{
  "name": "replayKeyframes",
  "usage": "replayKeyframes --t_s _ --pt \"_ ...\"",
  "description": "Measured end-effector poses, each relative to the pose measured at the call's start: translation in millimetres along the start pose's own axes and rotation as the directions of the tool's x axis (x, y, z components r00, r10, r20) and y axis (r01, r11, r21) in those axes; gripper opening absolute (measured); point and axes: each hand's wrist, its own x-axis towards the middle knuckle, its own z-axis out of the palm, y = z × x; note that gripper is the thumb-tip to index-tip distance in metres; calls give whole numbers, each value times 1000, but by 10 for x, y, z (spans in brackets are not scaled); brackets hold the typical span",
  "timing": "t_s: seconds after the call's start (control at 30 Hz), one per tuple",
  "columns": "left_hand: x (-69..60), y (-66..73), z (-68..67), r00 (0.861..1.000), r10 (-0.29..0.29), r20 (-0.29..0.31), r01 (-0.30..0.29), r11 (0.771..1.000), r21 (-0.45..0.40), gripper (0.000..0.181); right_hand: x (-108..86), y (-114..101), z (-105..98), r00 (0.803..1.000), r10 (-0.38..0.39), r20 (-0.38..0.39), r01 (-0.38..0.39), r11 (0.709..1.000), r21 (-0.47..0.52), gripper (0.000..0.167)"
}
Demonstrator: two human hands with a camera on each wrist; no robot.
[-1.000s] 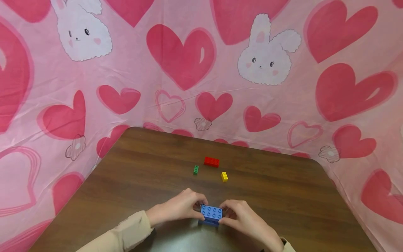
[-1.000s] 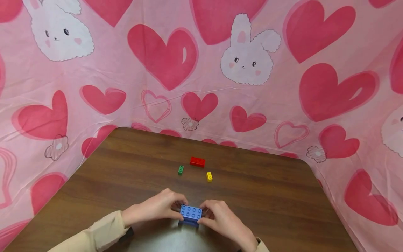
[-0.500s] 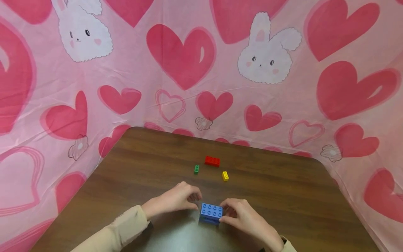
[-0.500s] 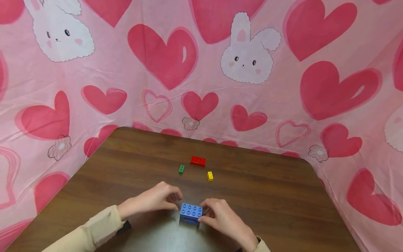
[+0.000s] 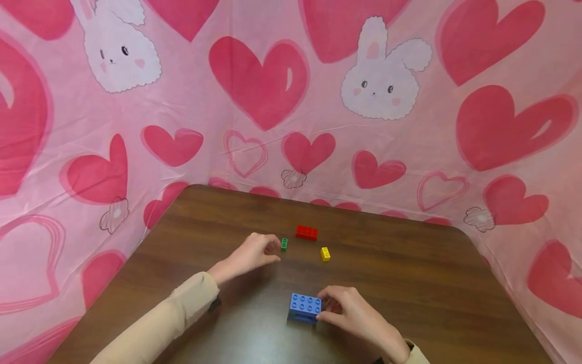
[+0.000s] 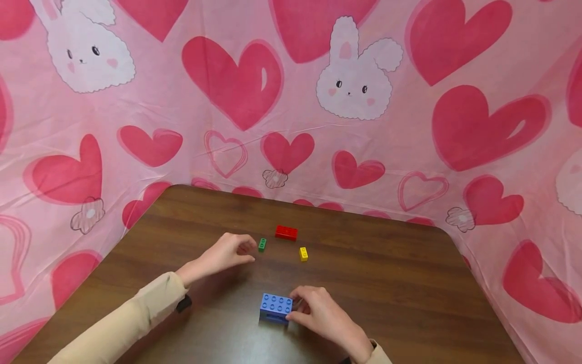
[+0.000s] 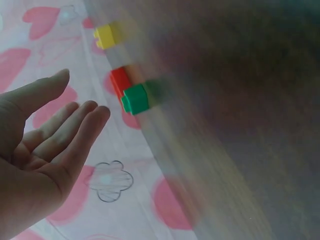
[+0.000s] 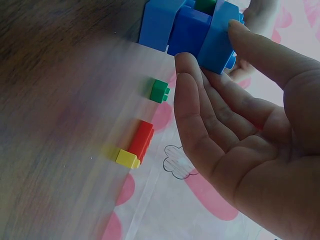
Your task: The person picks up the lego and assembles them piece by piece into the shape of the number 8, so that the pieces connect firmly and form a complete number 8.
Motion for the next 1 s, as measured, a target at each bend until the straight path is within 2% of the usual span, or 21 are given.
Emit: replayKeyframes --t_s 0.13,0.3,0.5,0.63,1.0 --pt "104 -20 -7 999 -40 -18 40 999 11 29 2 -2 -8 1000 12 8 -12 1000 11 31" --pt "215 -64 20 997 -72 -20 72 997 19 30 -10 7 7 1000 -11 -4 11 1000 16 30" --pt "335 -139 77 998 -64 -20 64 996 54 28 -7 11 3 1000 0 -2 0 1000 13 31" --pt "384 -176 101 998 -62 -15 63 995 80 27 -2 8 -1 1000 6 6 -6 1000 20 31" --pt "462 -227 156 993 -113 37 108 987 120 33 -2 7 -1 1000 -7 0 7 1000 11 32"
